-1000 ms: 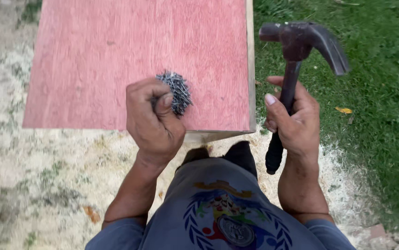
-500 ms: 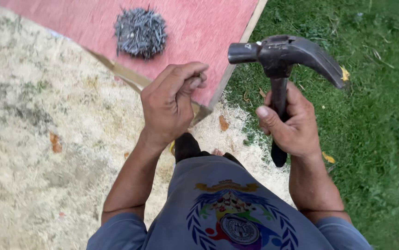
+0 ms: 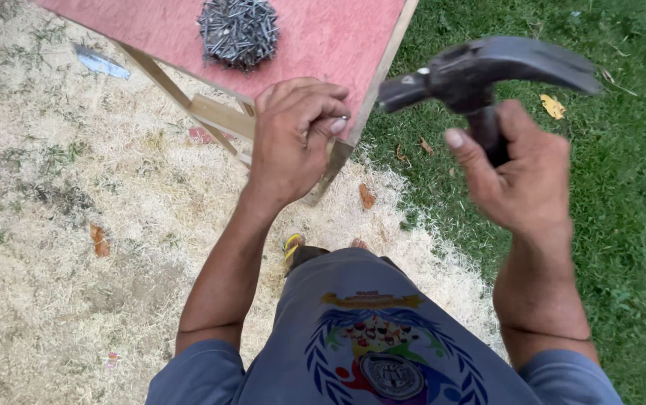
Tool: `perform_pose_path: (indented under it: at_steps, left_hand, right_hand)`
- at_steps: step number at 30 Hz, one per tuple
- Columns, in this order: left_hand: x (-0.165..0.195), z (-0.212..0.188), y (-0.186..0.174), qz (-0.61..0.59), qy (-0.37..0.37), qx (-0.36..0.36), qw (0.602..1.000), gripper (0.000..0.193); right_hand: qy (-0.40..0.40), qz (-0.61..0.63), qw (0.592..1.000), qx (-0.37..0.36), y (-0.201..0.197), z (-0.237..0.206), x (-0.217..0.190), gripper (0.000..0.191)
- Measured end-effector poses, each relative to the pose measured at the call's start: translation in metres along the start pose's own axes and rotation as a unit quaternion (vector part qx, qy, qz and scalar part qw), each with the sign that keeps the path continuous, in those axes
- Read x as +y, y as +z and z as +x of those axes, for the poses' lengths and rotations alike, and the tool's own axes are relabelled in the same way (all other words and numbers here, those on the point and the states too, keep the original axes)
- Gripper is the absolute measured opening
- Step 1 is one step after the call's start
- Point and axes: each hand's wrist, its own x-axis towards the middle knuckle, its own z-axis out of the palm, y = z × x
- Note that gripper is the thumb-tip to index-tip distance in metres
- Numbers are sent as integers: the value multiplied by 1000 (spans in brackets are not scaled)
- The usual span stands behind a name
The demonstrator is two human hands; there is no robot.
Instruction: The person carries a claw hammer and a block of wood across a workshop yard, places a pile of nails on a red plywood panel, and hammers nails along the edge of the panel to fasten it to a wooden frame, steadying the panel with the other hand.
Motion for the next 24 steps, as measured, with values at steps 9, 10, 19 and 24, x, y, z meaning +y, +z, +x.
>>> perform_pose_path:
  at_steps: [9,10,19,24]
  left_hand:
    - [-8,-7,7,-13,1,-10,1000,9]
    - [-8,-7,7,-12,4,-11,1000,9]
    - [-10,-9,9,-15,7,-16,1000,9]
    - [-10,-10,11,-13,17,-6,1000,10]
  right_hand:
    - [-17,-188,982,4,-13,5,-63,36]
    - [-31,-192,981,14,-12,7,-70,35]
    - [-48,-199,978,29,-16,3,-92,33]
    - [-24,-237,971,-23,-1,5,-93,32]
